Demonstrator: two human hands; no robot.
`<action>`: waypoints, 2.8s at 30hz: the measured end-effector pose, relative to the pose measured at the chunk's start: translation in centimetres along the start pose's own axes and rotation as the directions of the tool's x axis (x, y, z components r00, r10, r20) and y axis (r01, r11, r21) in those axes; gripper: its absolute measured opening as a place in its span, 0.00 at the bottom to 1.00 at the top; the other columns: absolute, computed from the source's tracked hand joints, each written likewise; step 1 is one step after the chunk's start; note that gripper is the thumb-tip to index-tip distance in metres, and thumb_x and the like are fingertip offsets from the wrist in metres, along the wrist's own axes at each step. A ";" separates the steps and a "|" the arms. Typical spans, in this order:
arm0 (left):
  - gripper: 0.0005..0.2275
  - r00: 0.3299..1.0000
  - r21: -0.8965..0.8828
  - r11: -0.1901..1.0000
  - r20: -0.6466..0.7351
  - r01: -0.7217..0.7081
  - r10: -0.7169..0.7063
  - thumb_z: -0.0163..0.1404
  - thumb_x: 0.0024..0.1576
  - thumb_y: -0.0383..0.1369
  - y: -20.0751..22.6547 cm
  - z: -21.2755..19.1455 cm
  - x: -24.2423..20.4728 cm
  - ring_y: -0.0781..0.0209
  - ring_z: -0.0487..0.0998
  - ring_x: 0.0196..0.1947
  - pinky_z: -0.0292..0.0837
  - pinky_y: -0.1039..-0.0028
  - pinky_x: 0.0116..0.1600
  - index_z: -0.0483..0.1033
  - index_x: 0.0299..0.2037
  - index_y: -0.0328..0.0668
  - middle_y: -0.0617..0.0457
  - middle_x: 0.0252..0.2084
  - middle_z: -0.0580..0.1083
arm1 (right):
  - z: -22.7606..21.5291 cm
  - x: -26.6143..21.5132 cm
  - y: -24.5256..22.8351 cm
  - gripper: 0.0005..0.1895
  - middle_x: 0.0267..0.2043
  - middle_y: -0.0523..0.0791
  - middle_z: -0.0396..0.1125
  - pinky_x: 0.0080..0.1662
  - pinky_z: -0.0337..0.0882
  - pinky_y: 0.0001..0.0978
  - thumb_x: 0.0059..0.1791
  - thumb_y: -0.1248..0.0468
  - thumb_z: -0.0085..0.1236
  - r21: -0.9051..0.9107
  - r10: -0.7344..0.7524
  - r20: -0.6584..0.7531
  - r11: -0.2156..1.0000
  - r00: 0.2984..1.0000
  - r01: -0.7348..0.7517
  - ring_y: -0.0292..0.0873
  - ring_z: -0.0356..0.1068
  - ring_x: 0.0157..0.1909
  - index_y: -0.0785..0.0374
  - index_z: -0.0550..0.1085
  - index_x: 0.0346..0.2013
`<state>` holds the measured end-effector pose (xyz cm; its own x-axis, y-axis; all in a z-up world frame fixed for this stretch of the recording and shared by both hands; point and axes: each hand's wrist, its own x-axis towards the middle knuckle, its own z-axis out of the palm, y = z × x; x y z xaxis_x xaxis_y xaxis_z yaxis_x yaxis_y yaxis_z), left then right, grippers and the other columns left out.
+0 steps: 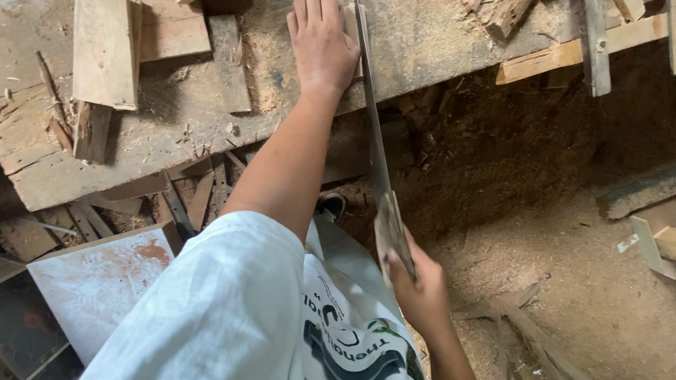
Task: The person uses a hand saw to cut small wooden blocks on a workbench. They hold the wood with one hand and saw with the other, producing sawdust and separating pieces.
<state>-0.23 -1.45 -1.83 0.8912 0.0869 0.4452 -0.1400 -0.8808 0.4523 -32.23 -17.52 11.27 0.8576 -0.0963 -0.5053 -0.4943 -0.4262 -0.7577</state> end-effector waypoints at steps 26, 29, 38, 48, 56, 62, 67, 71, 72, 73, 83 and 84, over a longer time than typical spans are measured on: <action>0.11 0.997 -0.006 0.999 -0.065 -0.038 0.038 0.54 0.57 0.28 -1.5 1.8 -0.2 0.47 0.66 0.55 0.61 0.57 0.58 0.66 0.45 0.38 0.45 0.49 0.65 | 1.8 13.3 -5.9 0.26 0.33 0.35 0.65 0.29 0.59 0.19 0.56 0.70 0.50 0.315 -0.222 -0.062 0.921 0.973 0.230 0.26 0.55 0.27 0.63 0.67 0.70; 0.16 0.990 0.031 0.998 -0.123 -0.058 0.061 0.54 0.49 0.27 -1.4 1.2 -0.9 0.44 0.66 0.54 0.61 0.56 0.58 0.67 0.47 0.36 0.44 0.50 0.66 | 1.7 12.4 -5.2 0.24 0.36 0.34 0.66 0.32 0.61 0.19 0.58 0.68 0.50 0.243 -0.252 -0.054 0.935 0.966 0.258 0.25 0.56 0.30 0.63 0.67 0.70; 0.16 0.992 0.049 0.993 0.068 0.104 -0.107 0.51 0.45 0.22 -1.1 1.1 -0.3 0.47 0.66 0.57 0.61 0.58 0.59 0.67 0.45 0.39 0.44 0.50 0.66 | 2.1 5.9 0.5 0.24 0.29 0.44 0.73 0.25 0.65 0.26 0.55 0.64 0.47 -0.054 -0.019 0.003 0.998 1.000 0.020 0.33 0.64 0.23 0.55 0.70 0.67; 0.33 0.999 0.100 0.995 0.046 0.006 -0.011 0.48 0.44 0.20 -0.9 -0.2 -0.2 0.51 0.64 0.55 0.59 0.63 0.59 0.64 0.66 0.37 0.46 0.51 0.65 | -3.3 2.8 0.8 0.25 0.44 0.45 0.76 0.18 0.60 0.22 0.53 0.64 0.53 -0.055 -0.334 -0.143 0.943 0.932 0.330 0.29 0.58 0.18 0.63 0.66 0.66; 0.10 0.998 -0.036 0.997 0.030 0.063 -0.062 0.50 0.56 0.30 -0.8 0.0 -0.4 0.51 0.64 0.52 0.59 0.59 0.57 0.65 0.46 0.40 0.46 0.46 0.64 | -7.2 2.7 -1.2 0.23 0.30 0.47 0.76 0.19 0.64 0.26 0.53 0.62 0.56 -0.276 -0.167 -0.188 0.955 0.968 0.112 0.33 0.65 0.17 0.57 0.72 0.64; 0.10 0.996 0.057 0.997 0.071 0.047 -0.051 0.47 0.52 0.26 -0.8 -0.4 0.0 0.51 0.65 0.53 0.59 0.61 0.58 0.65 0.43 0.42 0.46 0.47 0.65 | -7.0 12.0 -5.7 0.20 0.55 0.59 0.73 0.54 0.77 0.37 0.57 0.65 0.58 -0.433 -0.696 -0.162 0.688 0.700 0.583 0.51 0.78 0.54 0.65 0.73 0.65; 0.13 0.999 -0.053 0.997 0.008 0.050 -0.049 0.54 0.53 0.30 -0.4 -0.9 -0.4 0.49 0.65 0.55 0.59 0.60 0.58 0.66 0.46 0.41 0.47 0.48 0.65 | -5.8 18.0 -10.6 0.20 0.47 0.55 0.76 0.46 0.76 0.34 0.58 0.63 0.59 -0.419 -0.669 -0.154 0.711 0.727 0.565 0.45 0.80 0.45 0.66 0.74 0.64; 0.22 0.994 0.073 0.996 0.099 0.048 -0.055 0.56 0.41 0.29 -0.5 -0.9 0.2 0.49 0.64 0.55 0.59 0.60 0.58 0.67 0.48 0.37 0.45 0.48 0.64 | -4.8 17.9 -10.2 0.23 0.27 0.42 0.66 0.29 0.62 0.27 0.59 0.60 0.52 0.002 -0.383 -0.128 0.922 0.915 0.386 0.35 0.60 0.25 0.62 0.70 0.69; 0.23 0.990 0.116 0.992 0.125 0.049 -0.064 0.56 0.40 0.29 -0.6 -0.8 0.1 0.49 0.64 0.55 0.59 0.60 0.59 0.67 0.48 0.37 0.44 0.48 0.64 | -4.3 17.3 -9.4 0.23 0.25 0.39 0.63 0.28 0.61 0.25 0.59 0.59 0.50 0.155 -0.348 -0.108 0.919 0.931 0.362 0.33 0.58 0.24 0.62 0.69 0.69; 0.22 0.990 0.123 0.991 0.125 0.042 -0.058 0.56 0.40 0.29 -0.7 -0.6 0.2 0.48 0.64 0.55 0.59 0.60 0.58 0.67 0.47 0.37 0.44 0.48 0.64 | -3.7 16.7 -8.5 0.23 0.24 0.35 0.60 0.27 0.60 0.23 0.60 0.58 0.48 0.303 -0.315 -0.083 0.896 0.945 0.326 0.30 0.55 0.23 0.62 0.68 0.69; 0.18 0.999 0.003 1.000 -0.048 -0.021 0.021 0.55 0.46 0.27 -1.3 0.5 -0.4 0.47 0.64 0.56 0.60 0.57 0.57 0.67 0.46 0.37 0.44 0.51 0.65 | 0.0 15.4 -4.8 0.23 0.24 0.36 0.55 0.30 0.55 0.22 0.59 0.62 0.49 0.571 -0.232 -0.002 0.798 0.973 0.192 0.30 0.54 0.26 0.68 0.68 0.68; 0.18 0.998 0.006 1.000 -0.063 -0.019 0.019 0.55 0.44 0.26 -1.2 0.4 -0.5 0.46 0.64 0.55 0.60 0.57 0.56 0.67 0.46 0.37 0.44 0.51 0.65 | 0.0 15.4 -4.8 0.22 0.23 0.36 0.54 0.30 0.55 0.22 0.59 0.62 0.48 0.592 -0.218 0.001 0.787 0.976 0.175 0.30 0.54 0.26 0.67 0.68 0.68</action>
<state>-0.30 -0.62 -2.92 0.8593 0.0991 0.5017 -0.1541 -0.8852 0.4389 -16.67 -16.91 7.16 0.9445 0.0000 -0.3285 -0.3231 0.1798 -0.9291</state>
